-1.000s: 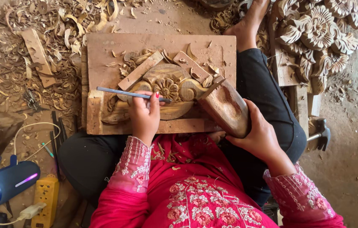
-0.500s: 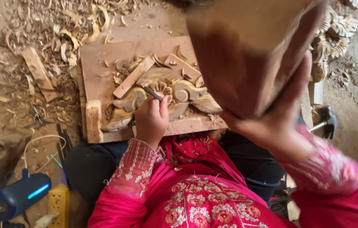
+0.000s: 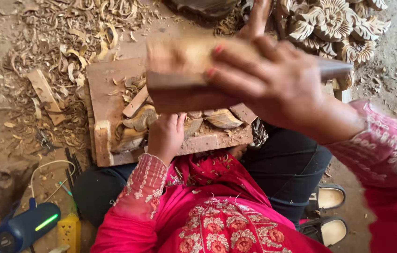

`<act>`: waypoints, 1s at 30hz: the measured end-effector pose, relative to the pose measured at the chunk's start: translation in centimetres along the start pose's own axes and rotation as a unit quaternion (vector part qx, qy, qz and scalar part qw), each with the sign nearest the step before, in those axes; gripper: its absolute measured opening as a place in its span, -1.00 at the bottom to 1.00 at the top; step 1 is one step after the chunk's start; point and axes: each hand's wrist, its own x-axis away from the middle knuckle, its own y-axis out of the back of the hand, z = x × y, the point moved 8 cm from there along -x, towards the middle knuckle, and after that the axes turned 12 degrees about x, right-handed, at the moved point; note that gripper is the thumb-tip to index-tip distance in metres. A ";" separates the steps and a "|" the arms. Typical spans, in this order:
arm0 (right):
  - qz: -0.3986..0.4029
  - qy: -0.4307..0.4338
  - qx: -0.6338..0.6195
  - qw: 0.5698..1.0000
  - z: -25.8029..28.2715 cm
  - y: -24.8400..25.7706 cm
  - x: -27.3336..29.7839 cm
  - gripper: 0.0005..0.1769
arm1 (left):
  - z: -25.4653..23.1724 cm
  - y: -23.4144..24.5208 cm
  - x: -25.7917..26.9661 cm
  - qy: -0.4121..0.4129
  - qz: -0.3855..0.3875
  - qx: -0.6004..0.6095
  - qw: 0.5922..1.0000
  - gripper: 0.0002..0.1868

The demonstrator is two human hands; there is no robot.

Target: The person carves a floral design into a rectangular wooden board using a chisel and a wooden mallet. They repeatedly strike the chisel to shape the wood, occasionally brushing away shavings with their hand.

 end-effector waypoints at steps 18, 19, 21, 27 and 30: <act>0.114 -0.268 -0.143 0.946 -1.5 -3.4 10.1 0.14 | 2.0 2.6 3.5 0.090 -0.097 0.259 0.957 -0.90; 0.102 -0.269 -0.149 0.946 -1.3 -3.6 10.3 0.13 | 2.3 2.3 2.8 0.081 -0.079 0.226 0.968 -0.90; 0.098 -0.273 -0.156 0.944 -1.3 -3.9 10.6 0.12 | 2.5 1.8 1.9 0.064 -0.041 0.159 0.984 -0.89; 0.089 -0.245 -0.153 0.953 -0.8 -3.1 9.8 0.14 | 3.2 1.0 2.2 0.050 -0.038 0.141 0.988 -0.92; 0.056 -0.227 -0.186 0.954 -0.9 -1.2 7.6 0.12 | 4.0 -1.1 1.5 0.091 0.022 0.080 0.992 -0.88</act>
